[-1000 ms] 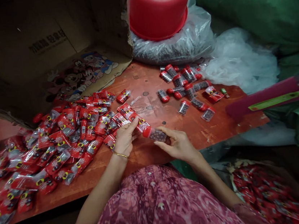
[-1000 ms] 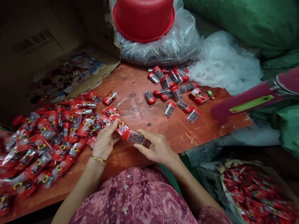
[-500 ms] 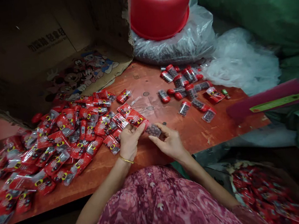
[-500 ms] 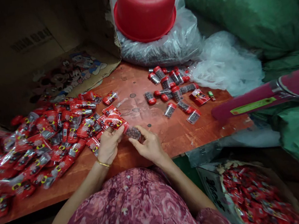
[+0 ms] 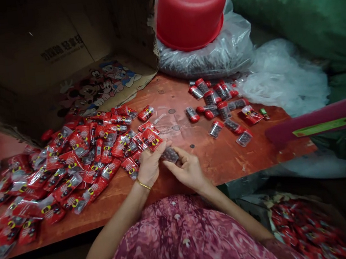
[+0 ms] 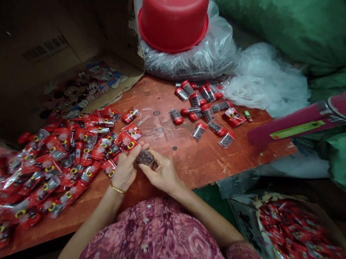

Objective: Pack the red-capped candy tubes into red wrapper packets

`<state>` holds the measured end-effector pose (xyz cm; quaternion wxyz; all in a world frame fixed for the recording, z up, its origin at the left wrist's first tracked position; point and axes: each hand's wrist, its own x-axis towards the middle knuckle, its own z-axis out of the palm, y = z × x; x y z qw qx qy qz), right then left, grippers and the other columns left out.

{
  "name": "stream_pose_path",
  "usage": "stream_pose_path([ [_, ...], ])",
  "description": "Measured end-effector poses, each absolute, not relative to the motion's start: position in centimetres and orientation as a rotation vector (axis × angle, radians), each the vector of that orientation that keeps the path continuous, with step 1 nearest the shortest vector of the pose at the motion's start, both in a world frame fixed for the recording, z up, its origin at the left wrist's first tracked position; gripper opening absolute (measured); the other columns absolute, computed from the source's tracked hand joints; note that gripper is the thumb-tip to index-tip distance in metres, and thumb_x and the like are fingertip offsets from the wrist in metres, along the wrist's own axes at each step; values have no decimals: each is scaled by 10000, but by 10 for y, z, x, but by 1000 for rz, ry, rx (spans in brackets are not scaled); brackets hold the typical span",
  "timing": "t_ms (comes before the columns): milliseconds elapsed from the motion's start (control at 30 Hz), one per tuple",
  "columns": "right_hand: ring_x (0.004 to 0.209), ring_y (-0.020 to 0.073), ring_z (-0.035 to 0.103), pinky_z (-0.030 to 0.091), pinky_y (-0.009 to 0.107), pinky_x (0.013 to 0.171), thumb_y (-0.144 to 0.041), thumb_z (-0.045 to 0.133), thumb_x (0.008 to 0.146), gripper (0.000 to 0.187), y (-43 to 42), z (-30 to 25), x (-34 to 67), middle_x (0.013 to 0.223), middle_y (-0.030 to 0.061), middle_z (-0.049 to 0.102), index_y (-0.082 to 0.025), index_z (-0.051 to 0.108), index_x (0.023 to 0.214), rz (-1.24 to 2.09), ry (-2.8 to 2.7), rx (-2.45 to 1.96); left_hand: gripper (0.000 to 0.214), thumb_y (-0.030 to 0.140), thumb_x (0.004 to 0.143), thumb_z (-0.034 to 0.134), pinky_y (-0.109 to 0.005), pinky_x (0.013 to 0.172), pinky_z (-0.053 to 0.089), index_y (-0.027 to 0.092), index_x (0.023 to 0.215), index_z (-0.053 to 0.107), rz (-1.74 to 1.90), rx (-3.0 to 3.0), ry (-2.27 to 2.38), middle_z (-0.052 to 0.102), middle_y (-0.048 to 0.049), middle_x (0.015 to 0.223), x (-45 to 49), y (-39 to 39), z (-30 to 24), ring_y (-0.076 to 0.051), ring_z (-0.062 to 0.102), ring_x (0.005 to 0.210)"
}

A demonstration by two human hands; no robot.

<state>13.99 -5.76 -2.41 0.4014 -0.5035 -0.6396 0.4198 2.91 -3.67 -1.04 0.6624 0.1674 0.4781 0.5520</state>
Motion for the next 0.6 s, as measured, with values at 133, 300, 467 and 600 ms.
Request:
stream_pose_path([
  [133, 701, 151, 615, 509, 257, 665, -305, 581, 776, 278, -62, -32, 134, 856, 32, 668, -194, 600, 1030, 974, -1576, -1277, 358, 402, 566, 778, -269, 775, 476, 142, 803, 713, 1234, 398, 1046, 713, -65, 841, 31, -41, -16, -166, 635, 801],
  [300, 706, 149, 611, 511, 257, 663, -305, 598, 755, 269, -61, -32, 130, 824, 29, 666, -182, 622, 992, 1032, -1488, -1305, 303, 382, 587, 765, -274, 752, 472, 140, 763, 715, 1239, 413, 990, 705, -48, 777, 33, -44, -19, -155, 623, 748],
  [467, 651, 129, 579, 493, 237, 593, -331, 627, 739, 339, -56, -26, 129, 784, 13, 652, -185, 607, 1044, 1203, -1449, -1263, 301, 359, 547, 786, -258, 732, 460, 141, 740, 708, 1271, 341, 958, 693, -20, 732, 27, -40, -14, -133, 606, 701],
  [600, 487, 77, 505, 447, 200, 463, -319, 598, 769, 339, -52, -22, 128, 681, -30, 601, -202, 565, 1085, 1378, -1342, -1147, 339, 403, 532, 784, -265, 725, 456, 138, 725, 697, 1337, 335, 945, 691, -28, 720, 17, -37, -6, -154, 617, 723],
])
